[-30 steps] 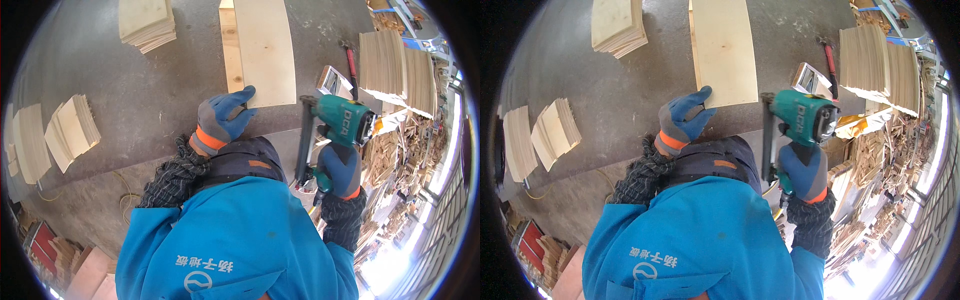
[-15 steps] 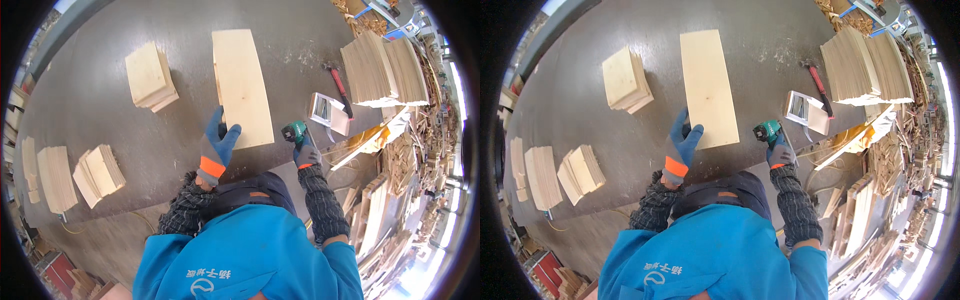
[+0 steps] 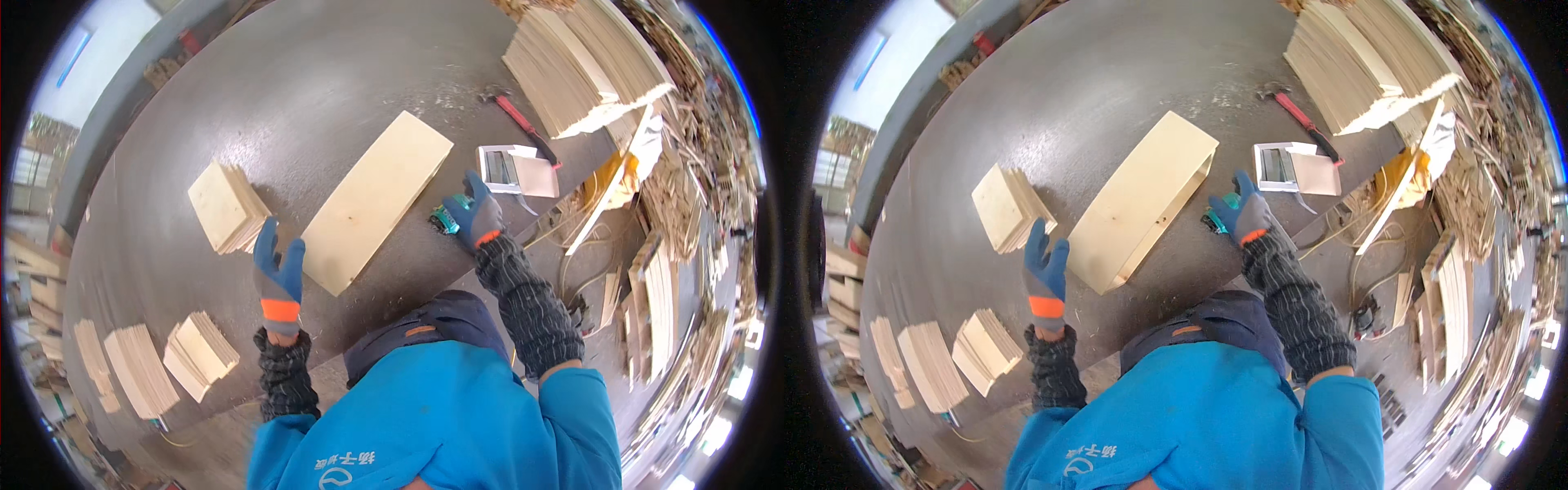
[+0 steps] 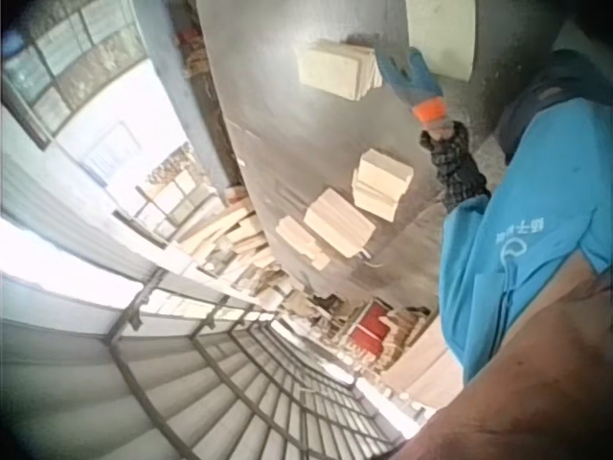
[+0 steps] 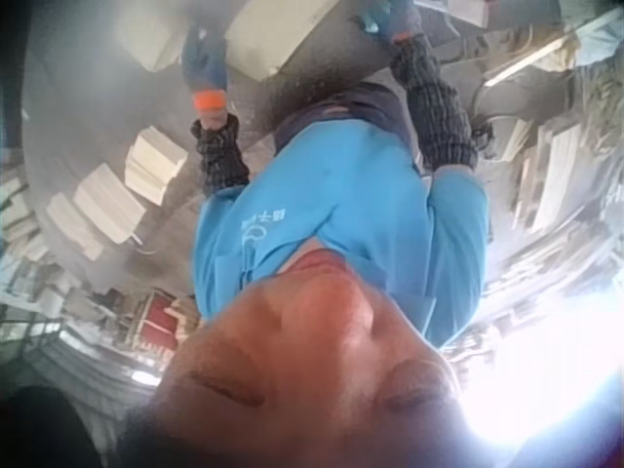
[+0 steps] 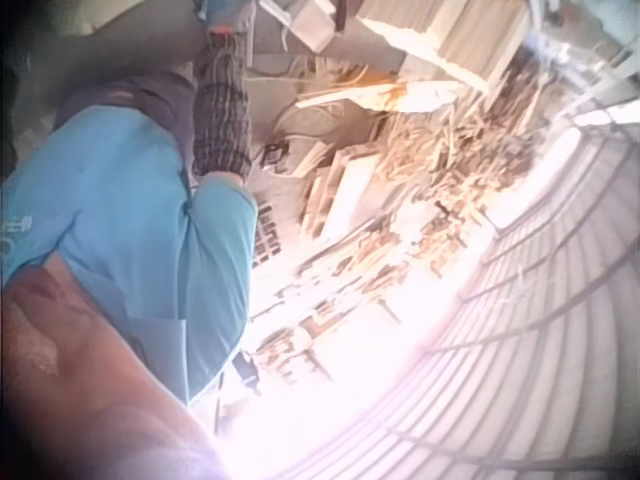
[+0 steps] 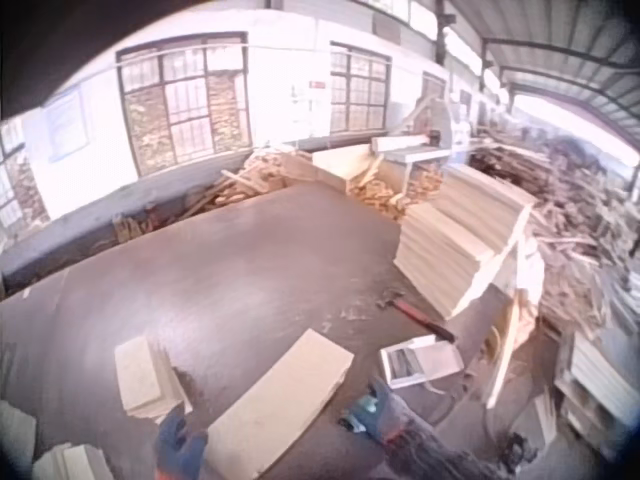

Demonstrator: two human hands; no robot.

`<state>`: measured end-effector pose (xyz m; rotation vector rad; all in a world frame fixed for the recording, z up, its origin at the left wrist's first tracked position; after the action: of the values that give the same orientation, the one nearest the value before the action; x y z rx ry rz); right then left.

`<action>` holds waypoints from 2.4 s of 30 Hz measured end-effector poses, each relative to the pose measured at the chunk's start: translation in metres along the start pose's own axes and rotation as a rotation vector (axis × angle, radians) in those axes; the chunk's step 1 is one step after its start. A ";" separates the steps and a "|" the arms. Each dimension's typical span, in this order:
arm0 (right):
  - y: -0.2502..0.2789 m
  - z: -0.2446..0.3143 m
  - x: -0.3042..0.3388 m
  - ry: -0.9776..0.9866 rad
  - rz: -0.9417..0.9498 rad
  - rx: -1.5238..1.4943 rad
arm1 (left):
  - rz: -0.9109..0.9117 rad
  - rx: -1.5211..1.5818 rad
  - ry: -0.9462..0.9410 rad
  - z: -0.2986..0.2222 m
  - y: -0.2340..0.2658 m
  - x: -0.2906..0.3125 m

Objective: The recorder uses a pneumatic nail gun to assemble pre-cut wooden boards into rectangular boxes.

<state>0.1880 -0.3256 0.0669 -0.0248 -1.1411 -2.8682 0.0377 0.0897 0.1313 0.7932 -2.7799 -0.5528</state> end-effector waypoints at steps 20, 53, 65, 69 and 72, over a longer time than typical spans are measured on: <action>-0.045 -0.006 -0.048 -0.091 -0.167 -0.072 | -0.052 0.220 -0.148 0.016 -0.055 -0.108; -0.073 0.067 0.060 -0.010 0.370 -0.564 | 0.167 0.174 -0.204 0.017 -0.087 0.049; -0.074 0.069 0.070 0.202 0.233 -0.376 | 0.053 0.154 -0.350 0.019 -0.079 0.050; -0.074 0.061 0.073 0.171 0.212 -0.451 | 0.064 0.009 -0.374 0.012 -0.079 0.048; -0.069 0.068 0.077 0.235 0.205 -0.408 | 0.096 -0.014 -0.361 0.011 -0.079 0.049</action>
<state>0.1072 -0.2320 0.0717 0.1635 -0.4744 -2.7710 0.0303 0.0040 0.0933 0.6029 -3.1146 -0.7642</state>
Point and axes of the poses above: each hand's wrist, its own x-axis away from the middle knuckle, its own y-axis out of the back of the hand, z = x × y, the point moved 8 cm from there along -x, towards the middle knuckle, and after that the axes turned 4 degrees about y, right-handed, at the moved point
